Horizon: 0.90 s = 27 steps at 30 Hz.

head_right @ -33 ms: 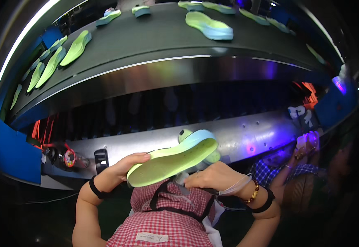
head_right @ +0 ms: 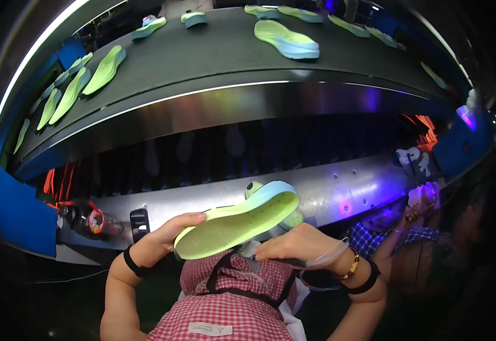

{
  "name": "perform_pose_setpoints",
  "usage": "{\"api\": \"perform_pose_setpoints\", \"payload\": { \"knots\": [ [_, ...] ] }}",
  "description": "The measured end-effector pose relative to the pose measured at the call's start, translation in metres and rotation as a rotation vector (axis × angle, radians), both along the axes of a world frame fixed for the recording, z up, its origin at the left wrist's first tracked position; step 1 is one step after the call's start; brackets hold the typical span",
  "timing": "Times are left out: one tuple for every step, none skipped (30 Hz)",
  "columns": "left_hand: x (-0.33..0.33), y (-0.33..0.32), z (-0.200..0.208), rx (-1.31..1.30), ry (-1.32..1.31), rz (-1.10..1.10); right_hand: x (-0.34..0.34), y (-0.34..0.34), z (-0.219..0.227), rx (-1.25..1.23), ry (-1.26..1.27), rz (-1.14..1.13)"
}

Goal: The person is using a brush to apply glue or primer to the interior of lime green shoe soles at a manufacturing conveyor belt.

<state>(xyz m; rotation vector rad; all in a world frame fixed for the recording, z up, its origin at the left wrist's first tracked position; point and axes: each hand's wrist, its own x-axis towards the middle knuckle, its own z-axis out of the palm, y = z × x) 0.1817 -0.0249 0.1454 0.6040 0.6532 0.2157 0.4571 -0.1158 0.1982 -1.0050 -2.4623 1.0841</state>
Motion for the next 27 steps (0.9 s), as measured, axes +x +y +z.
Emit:
{"api": "perform_pose_setpoints", "payload": {
  "knots": [
    [-0.003, 0.001, 0.002, -0.024, -0.016, 0.007, 0.004, 0.003, -0.001, 0.012, -0.007, -0.005],
    [-0.005, 0.002, 0.002, -0.017, -0.023, 0.000, 0.007, 0.004, -0.002, 0.031, 0.031, -0.083],
    [-0.007, 0.002, 0.003, 0.053, -0.019, -0.025, 0.009, 0.006, -0.006, 0.049, 0.071, -0.161],
    [-0.008, 0.004, 0.003, 0.120, -0.014, -0.050, 0.009, 0.002, -0.014, 0.019, 0.088, -0.190],
    [-0.011, 0.004, 0.002, 0.122, -0.018, -0.039, 0.008, -0.003, -0.016, 0.021, 0.084, -0.180],
    [-0.013, 0.004, 0.001, 0.110, -0.028, -0.009, 0.008, -0.008, -0.016, -0.014, 0.100, -0.205],
    [-0.015, 0.003, -0.001, 0.097, -0.036, 0.021, 0.008, -0.011, -0.017, -0.050, 0.118, -0.232],
    [-0.015, 0.005, -0.006, 0.056, -0.093, 0.024, 0.002, -0.010, -0.017, -0.085, 0.294, -0.279],
    [-0.011, 0.003, -0.010, 0.057, -0.090, 0.026, -0.006, -0.010, -0.018, -0.085, 0.296, -0.277],
    [-0.003, -0.002, -0.015, -0.006, -0.164, 0.100, -0.016, -0.010, -0.019, -0.206, 0.397, -0.303],
    [0.007, -0.006, -0.017, -0.066, -0.240, 0.170, -0.027, -0.010, -0.018, -0.323, 0.494, -0.331],
    [0.015, -0.007, -0.018, -0.080, -0.239, 0.185, -0.042, -0.011, -0.027, -0.338, 0.577, -0.392],
    [0.019, -0.006, -0.020, -0.079, -0.237, 0.178, -0.051, -0.009, -0.041, -0.384, 0.612, -0.515],
    [0.019, -0.008, -0.024, -0.082, -0.280, 0.178, -0.054, -0.008, -0.047, -0.356, 0.643, -0.584],
    [0.019, -0.009, -0.026, -0.086, -0.324, 0.178, -0.057, -0.009, -0.051, -0.329, 0.674, -0.653],
    [0.018, -0.009, -0.026, -0.066, -0.351, 0.192, -0.058, -0.010, -0.054, -0.234, 0.647, -0.663],
    [0.017, -0.007, -0.028, -0.073, -0.387, 0.192, -0.058, -0.011, -0.058, -0.240, 0.648, -0.660],
    [0.015, -0.007, -0.031, -0.104, -0.357, 0.215, -0.056, -0.012, -0.064, -0.235, 0.653, -0.741],
    [0.014, -0.007, -0.035, -0.136, -0.328, 0.239, -0.055, -0.013, -0.069, -0.230, 0.656, -0.821],
    [0.014, -0.006, -0.040, -0.135, -0.333, 0.245, -0.053, -0.011, -0.072, -0.155, 0.679, -0.854],
    [0.014, -0.008, -0.046, -0.145, -0.337, 0.265, -0.051, -0.008, -0.081, -0.157, 0.674, -0.847],
    [0.015, -0.008, -0.050, -0.156, -0.343, 0.285, -0.047, -0.004, -0.093, -0.031, 0.717, -0.922],
    [0.014, -0.010, -0.054, -0.160, -0.347, 0.295, -0.046, -0.004, -0.096, 0.092, 0.757, -0.996],
    [0.014, -0.012, -0.056, -0.190, -0.364, 0.312, -0.039, -0.002, -0.093, -0.008, 0.752, -1.055],
    [0.014, -0.014, -0.059, -0.218, -0.382, 0.328, -0.037, 0.005, -0.092, 0.024, 0.729, -1.087],
    [0.015, -0.016, -0.061, -0.222, -0.385, 0.327, -0.035, 0.012, -0.096, 0.214, 0.649, -1.096],
    [0.015, -0.018, -0.064, -0.216, -0.377, 0.307, -0.034, 0.020, -0.105, 0.402, 0.568, -1.093]
  ]
}}
